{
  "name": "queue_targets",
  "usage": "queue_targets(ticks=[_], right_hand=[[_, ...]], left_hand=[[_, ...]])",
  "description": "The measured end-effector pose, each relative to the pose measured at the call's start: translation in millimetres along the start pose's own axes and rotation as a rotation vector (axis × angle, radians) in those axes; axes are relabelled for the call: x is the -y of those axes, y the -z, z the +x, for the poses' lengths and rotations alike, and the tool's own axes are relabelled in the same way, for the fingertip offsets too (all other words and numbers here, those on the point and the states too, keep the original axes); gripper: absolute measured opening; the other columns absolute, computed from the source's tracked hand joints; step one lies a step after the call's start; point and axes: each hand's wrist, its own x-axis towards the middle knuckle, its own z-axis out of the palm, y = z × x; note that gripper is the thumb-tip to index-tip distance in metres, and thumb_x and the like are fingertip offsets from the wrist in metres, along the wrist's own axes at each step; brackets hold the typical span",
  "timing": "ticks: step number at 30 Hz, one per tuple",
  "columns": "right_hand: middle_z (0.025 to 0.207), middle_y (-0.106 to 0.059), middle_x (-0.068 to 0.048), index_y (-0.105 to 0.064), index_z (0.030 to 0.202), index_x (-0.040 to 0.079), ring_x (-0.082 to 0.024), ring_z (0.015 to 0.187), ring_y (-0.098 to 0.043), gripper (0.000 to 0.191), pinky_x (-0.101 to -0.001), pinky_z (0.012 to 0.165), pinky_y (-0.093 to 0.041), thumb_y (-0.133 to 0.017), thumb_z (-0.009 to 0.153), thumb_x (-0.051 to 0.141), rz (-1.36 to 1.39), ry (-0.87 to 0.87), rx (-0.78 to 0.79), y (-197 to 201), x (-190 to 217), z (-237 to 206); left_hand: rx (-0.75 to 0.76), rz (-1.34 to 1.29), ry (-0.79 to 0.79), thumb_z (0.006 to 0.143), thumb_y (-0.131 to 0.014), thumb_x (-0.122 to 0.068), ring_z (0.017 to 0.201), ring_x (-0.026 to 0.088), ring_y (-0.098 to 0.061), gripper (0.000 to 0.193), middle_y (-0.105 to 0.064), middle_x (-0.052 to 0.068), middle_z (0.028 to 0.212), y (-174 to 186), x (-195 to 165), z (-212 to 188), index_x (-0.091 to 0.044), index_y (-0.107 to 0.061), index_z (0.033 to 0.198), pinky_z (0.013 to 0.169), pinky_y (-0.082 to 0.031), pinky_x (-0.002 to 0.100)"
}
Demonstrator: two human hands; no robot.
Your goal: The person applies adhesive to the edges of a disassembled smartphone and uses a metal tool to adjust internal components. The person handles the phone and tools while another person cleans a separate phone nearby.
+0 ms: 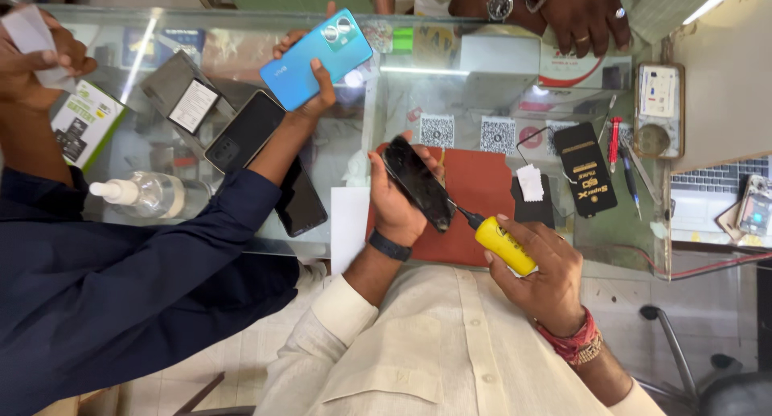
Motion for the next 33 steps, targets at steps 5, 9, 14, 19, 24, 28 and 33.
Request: queue_targets(ticks=[5, 9, 14, 19, 24, 28, 33], right_hand=[[0.080, -0.065, -0.009, -0.070, 0.124, 0.003, -0.025, 0.066, -0.062, 0.052, -0.0370, 0.062, -0.050, -0.085, 0.076, 0.012, 0.002, 0.008, -0.040, -6, 14, 25], [0.087, -0.068, -0.010, -0.069, 0.121, 0.004, -0.025, 0.068, -0.063, 0.049, -0.0377, 0.064, -0.051, -0.084, 0.075, 0.012, -0.006, 0.152, -0.048, -14, 21, 46], [0.084, -0.067, -0.010, -0.071, 0.117, 0.003, -0.027, 0.067, -0.063, 0.048, -0.0386, 0.063, -0.051, -0.084, 0.072, 0.012, -0.046, 0.182, -0.033, -20, 27, 58], [0.082, -0.066, -0.010, -0.071, 0.116, 0.003, -0.027, 0.066, -0.064, 0.048, -0.0383, 0.062, -0.052, -0.085, 0.072, 0.012, -0.034, 0.177, -0.016, -26, 29, 61], [0.082, -0.065, -0.010, -0.070, 0.117, 0.003, -0.028, 0.068, -0.064, 0.047, -0.0385, 0.063, -0.052, -0.084, 0.073, 0.013, -0.036, 0.189, -0.009, -27, 28, 61], [0.080, -0.064, -0.009, -0.070, 0.116, 0.004, -0.027, 0.066, -0.064, 0.047, -0.0385, 0.061, -0.052, -0.085, 0.072, 0.014, -0.051, 0.186, 0.004, -24, 28, 62], [0.083, -0.065, -0.009, -0.070, 0.116, 0.003, -0.027, 0.067, -0.064, 0.048, -0.0380, 0.062, -0.052, -0.084, 0.072, 0.015, -0.058, 0.202, 0.004, -22, 27, 62]], left_hand=[[0.065, 0.032, 0.060, 0.104, -0.042, -0.066, 0.101, 0.022, -0.061, 0.076, -0.064, 0.009, 0.110, -10, 3, -10, -0.004, -0.047, 0.147, 0.094, -0.053, 0.041], [0.122, 0.025, 0.054, 0.106, -0.042, -0.065, 0.103, 0.022, -0.061, 0.076, -0.062, 0.009, 0.112, -15, 8, -16, -0.002, -0.045, 0.148, 0.095, -0.053, 0.039], [0.142, 0.049, 0.030, 0.107, -0.041, -0.064, 0.104, 0.021, -0.061, 0.075, -0.062, 0.009, 0.112, -14, 10, -18, -0.001, -0.044, 0.148, 0.096, -0.052, 0.036], [0.123, 0.048, 0.011, 0.108, -0.039, -0.063, 0.103, 0.021, -0.060, 0.074, -0.061, 0.009, 0.111, -12, 10, -18, -0.001, -0.044, 0.149, 0.097, -0.051, 0.036], [0.117, 0.063, 0.016, 0.109, -0.038, -0.062, 0.103, 0.021, -0.060, 0.073, -0.061, 0.009, 0.110, -15, 9, -17, 0.000, -0.044, 0.147, 0.096, -0.052, 0.036], [0.131, 0.079, 0.010, 0.109, -0.038, -0.061, 0.103, 0.021, -0.060, 0.072, -0.061, 0.009, 0.111, -18, 9, -16, 0.000, -0.044, 0.147, 0.097, -0.052, 0.036], [0.151, 0.030, 0.030, 0.109, -0.038, -0.061, 0.103, 0.021, -0.060, 0.071, -0.061, 0.009, 0.111, -17, 11, -15, -0.001, -0.044, 0.147, 0.097, -0.052, 0.037]])
